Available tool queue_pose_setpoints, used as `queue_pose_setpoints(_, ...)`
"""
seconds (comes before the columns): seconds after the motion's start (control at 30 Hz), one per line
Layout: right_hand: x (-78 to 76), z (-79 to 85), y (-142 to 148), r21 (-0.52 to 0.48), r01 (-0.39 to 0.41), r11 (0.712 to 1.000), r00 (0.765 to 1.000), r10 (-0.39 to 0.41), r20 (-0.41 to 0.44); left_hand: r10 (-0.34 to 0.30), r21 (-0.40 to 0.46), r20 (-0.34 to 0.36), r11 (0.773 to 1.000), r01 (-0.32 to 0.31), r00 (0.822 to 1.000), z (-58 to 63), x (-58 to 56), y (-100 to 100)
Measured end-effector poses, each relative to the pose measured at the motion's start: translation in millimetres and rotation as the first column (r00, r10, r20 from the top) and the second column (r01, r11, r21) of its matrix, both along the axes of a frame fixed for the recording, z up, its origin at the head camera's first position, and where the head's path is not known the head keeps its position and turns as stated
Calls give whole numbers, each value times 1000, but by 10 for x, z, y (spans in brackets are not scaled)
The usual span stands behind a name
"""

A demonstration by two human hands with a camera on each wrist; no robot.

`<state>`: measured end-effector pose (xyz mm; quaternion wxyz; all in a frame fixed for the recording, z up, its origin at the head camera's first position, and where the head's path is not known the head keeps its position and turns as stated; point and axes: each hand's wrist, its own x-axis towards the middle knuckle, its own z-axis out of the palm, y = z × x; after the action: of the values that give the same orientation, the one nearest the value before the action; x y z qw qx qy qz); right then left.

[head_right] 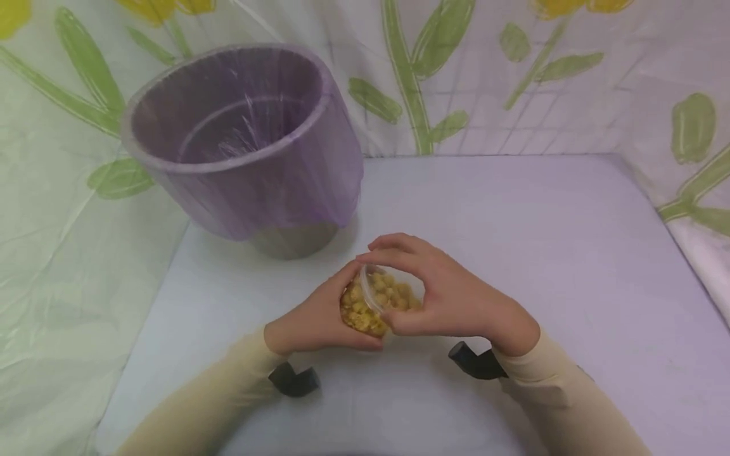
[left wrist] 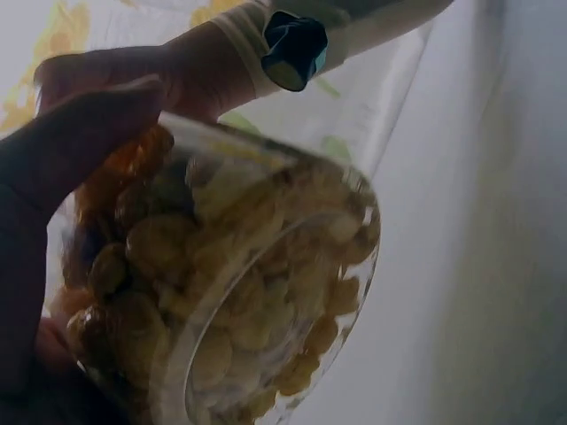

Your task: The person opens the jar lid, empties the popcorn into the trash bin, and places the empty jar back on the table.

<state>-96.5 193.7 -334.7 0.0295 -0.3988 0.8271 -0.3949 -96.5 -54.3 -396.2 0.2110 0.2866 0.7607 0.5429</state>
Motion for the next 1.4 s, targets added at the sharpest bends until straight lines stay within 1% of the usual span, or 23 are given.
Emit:
queue_pose_setpoints(0.07,-10,-12,1,-21,-48,999,999,47,-8,-45,25,51,999,44,998,-6,-28,-23)
queue_pose_setpoints(0.2,-28,-37,-24,-89,-144,986,989,141,-40,-123,51,100,992,118,987,-44,-82,-70)
queue_pose_setpoints(0.3,-44,-48,-48,-153,-228,962,972,216,-88,-191,81,141,980,181,971,-72,-119,-108)
queue_pose_setpoints(0.37,-53,-58,-70,-196,-282,939,957,260,-129,-244,123,166,966,226,955,-90,-149,-136)
queue_pose_setpoints(0.4,-58,-63,-83,-215,-308,927,948,280,-150,-281,157,188,955,253,941,-101,-166,-149)
queue_pose_setpoints(0.5,-64,-74,-117,-264,-364,893,925,314,-212,-377,259,260,914,312,889,-130,-203,-185)
queue_pose_setpoints(0.53,-65,-72,-121,-276,-372,886,921,315,-231,-399,281,273,904,324,875,-137,-212,-193)
queue_pose_setpoints(0.6,-70,-60,-116,-294,-385,875,913,315,-259,-425,309,299,890,335,854,-150,-222,-208)
queue_pose_setpoints(0.67,-75,-42,-100,-302,-386,872,912,310,-270,-417,305,301,894,328,857,-153,-227,-221)
queue_pose_setpoints(0.73,-82,-26,-84,-300,-382,874,913,306,-270,-398,295,293,902,314,869,-155,-228,-234)
queue_pose_setpoints(0.8,-88,-22,-71,-293,-374,880,915,298,-272,-382,292,294,909,298,876,-150,-228,-246)
queue_pose_setpoints(0.9,-97,-34,-52,-282,-348,894,921,270,-281,-373,298,297,911,285,879,-150,-230,-257)
queue_pose_setpoints(1.0,-108,-53,-23,-266,-314,911,928,235,-290,-368,307,308,911,275,877,-159,-235,-264)
queue_pose_setpoints(1.13,-116,-82,26,-244,-264,933,938,190,-289,-350,302,311,918,257,884,-161,-236,-270)
queue_pose_setpoints(1.33,-99,-144,96,-234,-179,956,959,116,-259,-300,259,261,937,233,917,-127,-220,-268)
queue_pose_setpoints(1.4,-91,-169,116,-234,-153,960,964,93,-248,-289,249,252,942,226,924,-120,-216,-264)
